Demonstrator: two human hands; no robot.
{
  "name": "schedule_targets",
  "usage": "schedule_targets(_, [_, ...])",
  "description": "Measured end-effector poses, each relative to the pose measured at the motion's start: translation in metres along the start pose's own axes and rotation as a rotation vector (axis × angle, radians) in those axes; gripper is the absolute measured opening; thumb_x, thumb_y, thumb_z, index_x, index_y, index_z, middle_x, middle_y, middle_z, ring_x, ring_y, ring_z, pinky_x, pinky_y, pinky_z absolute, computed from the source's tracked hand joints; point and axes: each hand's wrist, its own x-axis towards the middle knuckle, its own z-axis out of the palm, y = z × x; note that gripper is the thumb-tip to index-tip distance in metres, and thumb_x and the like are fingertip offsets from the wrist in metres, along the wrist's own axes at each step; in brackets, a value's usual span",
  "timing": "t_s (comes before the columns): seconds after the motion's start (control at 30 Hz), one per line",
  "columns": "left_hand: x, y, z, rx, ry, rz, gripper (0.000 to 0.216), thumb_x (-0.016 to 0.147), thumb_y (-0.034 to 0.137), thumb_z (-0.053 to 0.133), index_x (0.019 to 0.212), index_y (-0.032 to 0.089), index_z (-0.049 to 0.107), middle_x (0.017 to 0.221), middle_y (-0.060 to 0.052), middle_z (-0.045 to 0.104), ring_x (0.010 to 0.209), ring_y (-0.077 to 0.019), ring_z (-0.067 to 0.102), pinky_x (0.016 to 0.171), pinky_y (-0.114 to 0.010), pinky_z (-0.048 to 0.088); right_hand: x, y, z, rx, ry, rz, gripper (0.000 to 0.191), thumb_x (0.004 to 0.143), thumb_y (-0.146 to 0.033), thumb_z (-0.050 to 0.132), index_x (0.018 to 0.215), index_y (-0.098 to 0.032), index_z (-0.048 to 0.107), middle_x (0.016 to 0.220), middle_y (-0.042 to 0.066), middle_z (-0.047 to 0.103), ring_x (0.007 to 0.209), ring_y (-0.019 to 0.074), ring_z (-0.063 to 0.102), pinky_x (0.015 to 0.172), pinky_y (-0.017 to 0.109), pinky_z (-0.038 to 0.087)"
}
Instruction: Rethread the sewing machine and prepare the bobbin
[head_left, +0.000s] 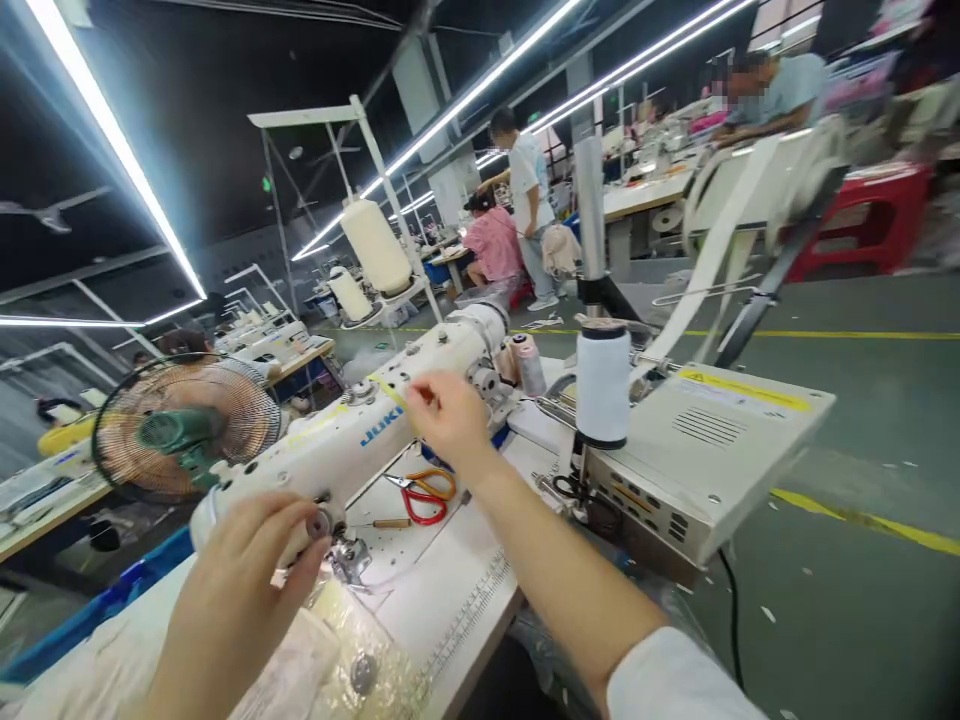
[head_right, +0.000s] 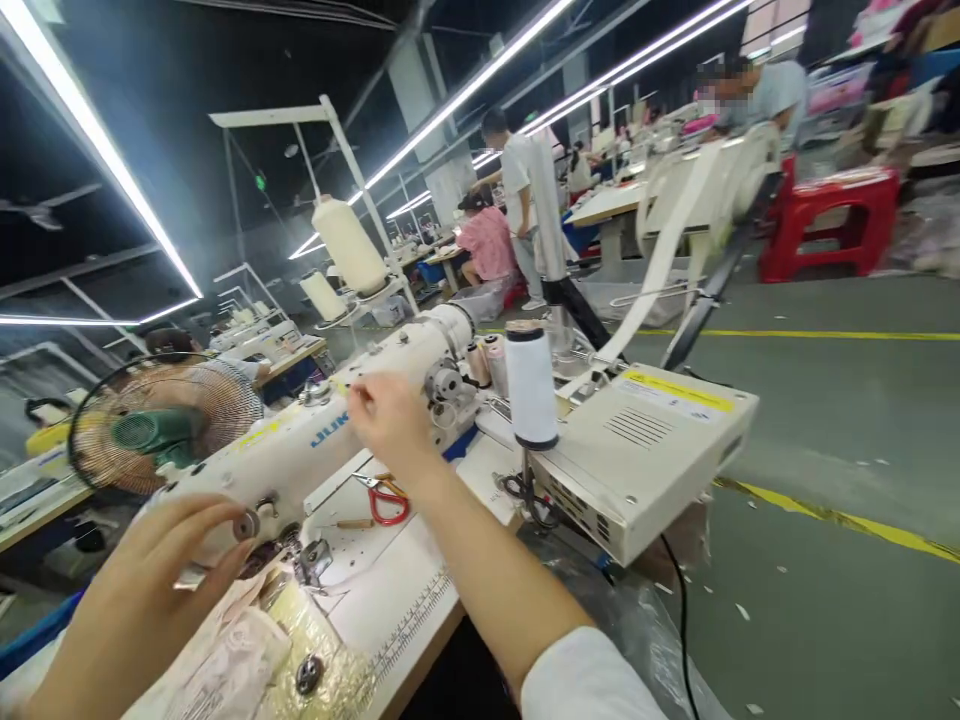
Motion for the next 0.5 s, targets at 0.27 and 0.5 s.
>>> schedule_targets(0.27, [0.018,-0.047,-0.029,0.193,-0.059,-0.101,0.033,0.085,0.054,0.038,0.097,0.028,0.052,0.096,-0.003,0.06,0.088,-0.0235,0.058,0.076,-0.037,0.046,0.072,-0.032,0.048,-0.567,-0.577,-0.131,0.011,0.074,-0.023,0.061,0.079,-0.016,0.068,0.086,0.013,0.067,0.093,0.0303,0.055,0.076,0.043,0.042])
schedule_targets(0.5, [0.061,-0.076,-0.024,0.189,-0.113,-0.141,0.036,0.079,0.057,0.042,0.098,0.029,0.055,0.1,0.0,0.062,0.086,-0.0214,0.06,0.073,-0.032,0.046,0.073,-0.023,0.057,-0.532,-0.617,-0.037,0.015,0.073,-0.015,0.058,0.083,-0.016,0.068,0.091,0.013,0.066,0.097,0.0304,0.056,0.077,0.042,0.044])
